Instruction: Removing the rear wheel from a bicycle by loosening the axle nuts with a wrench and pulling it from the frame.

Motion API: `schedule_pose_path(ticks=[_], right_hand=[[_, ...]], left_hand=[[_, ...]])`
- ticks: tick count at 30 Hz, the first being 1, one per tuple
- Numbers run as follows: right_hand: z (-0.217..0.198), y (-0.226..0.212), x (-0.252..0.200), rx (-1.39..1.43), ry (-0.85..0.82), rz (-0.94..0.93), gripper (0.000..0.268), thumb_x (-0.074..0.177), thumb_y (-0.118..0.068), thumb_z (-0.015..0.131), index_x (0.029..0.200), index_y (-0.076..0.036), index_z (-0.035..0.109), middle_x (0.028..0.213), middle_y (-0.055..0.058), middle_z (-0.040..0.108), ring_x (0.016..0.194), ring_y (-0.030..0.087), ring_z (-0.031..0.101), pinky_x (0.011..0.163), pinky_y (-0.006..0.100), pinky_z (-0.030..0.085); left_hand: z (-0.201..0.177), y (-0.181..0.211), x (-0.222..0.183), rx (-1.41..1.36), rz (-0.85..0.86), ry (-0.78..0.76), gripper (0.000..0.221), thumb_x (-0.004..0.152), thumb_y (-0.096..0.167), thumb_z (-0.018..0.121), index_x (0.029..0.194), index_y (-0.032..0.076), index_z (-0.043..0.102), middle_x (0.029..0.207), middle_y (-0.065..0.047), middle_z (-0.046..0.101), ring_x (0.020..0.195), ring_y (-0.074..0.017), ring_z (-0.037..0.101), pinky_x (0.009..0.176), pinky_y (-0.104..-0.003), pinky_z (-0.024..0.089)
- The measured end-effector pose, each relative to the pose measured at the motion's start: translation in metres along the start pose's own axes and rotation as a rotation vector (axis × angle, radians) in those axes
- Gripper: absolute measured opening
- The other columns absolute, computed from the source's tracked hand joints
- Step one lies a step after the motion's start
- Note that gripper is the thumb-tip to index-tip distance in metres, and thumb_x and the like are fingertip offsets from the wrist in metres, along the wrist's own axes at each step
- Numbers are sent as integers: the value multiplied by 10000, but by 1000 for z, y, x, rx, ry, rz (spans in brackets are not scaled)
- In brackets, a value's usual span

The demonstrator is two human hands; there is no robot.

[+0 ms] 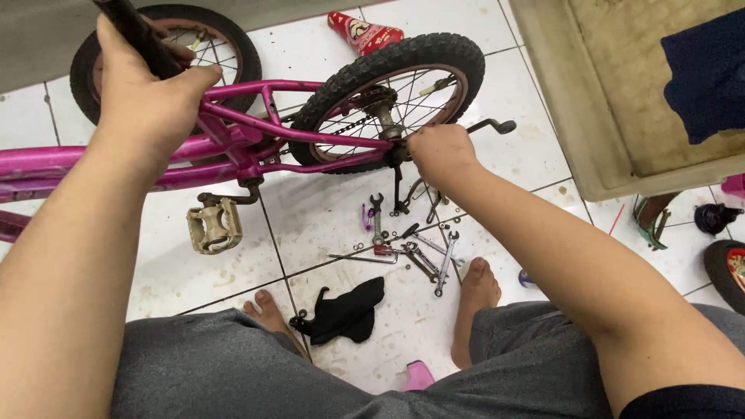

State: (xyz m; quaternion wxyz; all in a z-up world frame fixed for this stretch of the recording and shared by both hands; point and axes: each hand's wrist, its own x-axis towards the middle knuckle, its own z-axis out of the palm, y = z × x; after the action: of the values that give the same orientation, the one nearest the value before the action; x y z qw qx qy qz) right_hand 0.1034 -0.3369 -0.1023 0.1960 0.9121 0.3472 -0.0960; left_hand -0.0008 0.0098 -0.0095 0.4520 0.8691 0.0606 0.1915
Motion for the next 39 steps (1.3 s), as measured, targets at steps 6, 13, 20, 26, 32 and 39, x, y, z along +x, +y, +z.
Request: schedule_pose_path(ticks=[6,13,20,26,32,39], right_hand=[[12,23,-2,35,100,-36,178,971,-312,645,1041,-253,798,859,-17,781,741,218,721,660,354,521],[75,46,0,219,338,-50,178,914,-350,717,1034,-262,816,1046,-72,779,867,211,708,798,377,498],[125,34,11,321,245,-71,215,1004,-315,617,1147,-173,691,1007,15,750,941,259,706,846,396,548],[164,-3,33,385,17,-11,255,1015,-147,462,1218,0,503,1087,185,700,934,346,707,805,442,568],[137,-16,26,681,-46,186,307,1065,-243,398,1240,-22,520,1177,202,665,991,432,666,872,534,534],[138,13,19,521,-158,-55,210,1015,-134,448,1165,-97,591,1120,125,702,1045,340,666,940,457,519]], left_hand=[[1,-4,0,2,27,1,640,1059,-48,729,1487,41,262,1166,-139,601,1046,-220,646,835,-305,576],[1,6,-2,50,33,-7,574,1066,-43,722,1415,20,271,1159,-176,574,995,-254,652,753,-318,591],[2,6,-1,56,68,11,552,1022,-71,745,1366,-1,319,1125,-172,566,978,-264,618,782,-362,569],[2,7,-2,44,36,1,550,1025,-93,727,1359,34,309,1116,-144,557,997,-252,626,817,-358,575],[2,9,-2,59,29,2,584,1031,-87,726,1396,31,285,1121,-147,556,1010,-261,630,827,-368,580],[-1,15,-2,120,-24,-15,583,1040,-14,737,1397,-9,276,1118,-160,596,968,-267,665,765,-367,600]])
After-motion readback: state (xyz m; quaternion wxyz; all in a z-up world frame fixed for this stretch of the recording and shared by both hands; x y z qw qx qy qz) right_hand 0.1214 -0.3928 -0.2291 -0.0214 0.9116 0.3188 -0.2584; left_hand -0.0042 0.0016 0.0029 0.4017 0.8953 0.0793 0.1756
